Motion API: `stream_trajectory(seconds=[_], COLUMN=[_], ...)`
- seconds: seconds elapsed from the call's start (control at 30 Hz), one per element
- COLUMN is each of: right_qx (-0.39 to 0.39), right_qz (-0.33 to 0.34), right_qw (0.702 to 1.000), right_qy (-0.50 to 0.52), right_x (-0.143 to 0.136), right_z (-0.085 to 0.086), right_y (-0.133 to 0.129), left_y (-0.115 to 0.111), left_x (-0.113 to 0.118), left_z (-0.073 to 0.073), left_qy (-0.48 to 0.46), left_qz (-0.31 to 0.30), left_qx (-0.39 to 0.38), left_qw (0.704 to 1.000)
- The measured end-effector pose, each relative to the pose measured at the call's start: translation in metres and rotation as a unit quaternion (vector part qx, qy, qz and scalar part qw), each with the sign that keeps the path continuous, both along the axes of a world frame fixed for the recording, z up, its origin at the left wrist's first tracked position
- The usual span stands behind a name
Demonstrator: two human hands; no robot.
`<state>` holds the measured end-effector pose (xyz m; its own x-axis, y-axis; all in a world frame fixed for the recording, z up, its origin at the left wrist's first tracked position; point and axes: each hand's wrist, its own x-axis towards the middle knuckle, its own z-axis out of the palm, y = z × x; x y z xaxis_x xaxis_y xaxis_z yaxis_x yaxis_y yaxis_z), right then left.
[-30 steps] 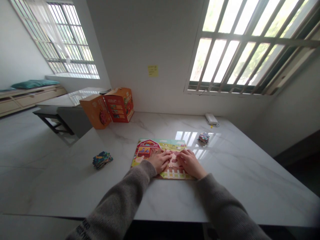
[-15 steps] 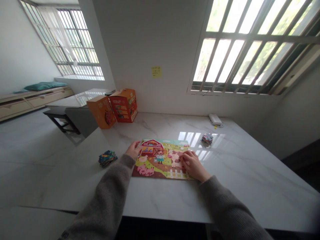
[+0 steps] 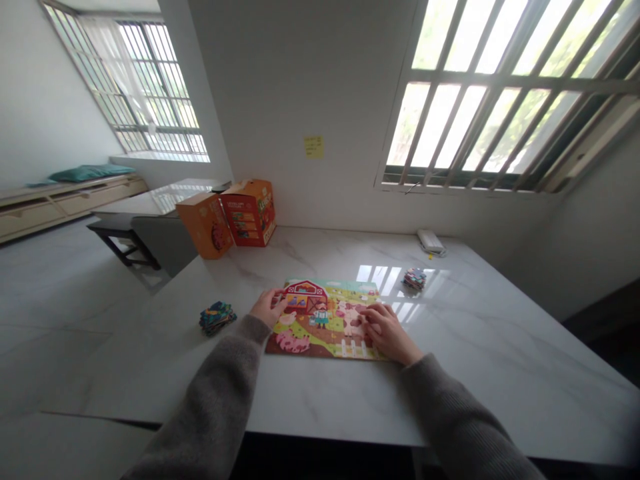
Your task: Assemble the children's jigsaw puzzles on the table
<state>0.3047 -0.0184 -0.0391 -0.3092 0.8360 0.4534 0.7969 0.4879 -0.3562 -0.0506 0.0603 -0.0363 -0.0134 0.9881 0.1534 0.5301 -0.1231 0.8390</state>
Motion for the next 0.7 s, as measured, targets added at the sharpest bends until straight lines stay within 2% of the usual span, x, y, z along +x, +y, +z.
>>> stream_trajectory(seconds=[0.07,0.13,0.23,0.33,0.43,0.57,0.7], right_qx=[0.011,0.017,0.005,-0.026,-0.047,-0.046,-0.039], right_qz=[-0.006,-0.013,-0.005,0.008,0.010,-0.003,-0.078], right_qw=[1.000,1.000,1.000,0.999,0.999,0.999,0.996], right_qy=[-0.003,-0.013,-0.026,-0.021,0.001,0.010,-0.023], right_x=[0.002,0.003,0.004,0.004,0.006,0.011,0.021], right_z=[0.001,0.003,0.008,0.011,0.011,0.006,0.002], right_y=[-0.007,-0.019,-0.041,-0.061,-0.071,-0.075,-0.081], left_y=[-0.019,-0.042,-0.074,-0.096,-0.102,-0.098,-0.098], left_x=[-0.004,-0.010,-0.018,-0.023,-0.024,-0.023,-0.020], left_z=[-0.001,0.000,0.006,0.014,0.018,0.018,0.023], left_qy=[0.138,0.240,0.340,0.398,0.421,0.429,0.451], left_qz=[-0.020,-0.046,-0.045,-0.047,-0.076,-0.120,-0.142], left_qx=[0.047,0.057,0.038,0.028,0.022,0.018,0.010], left_qw=[0.989,0.968,0.939,0.916,0.904,0.895,0.881])
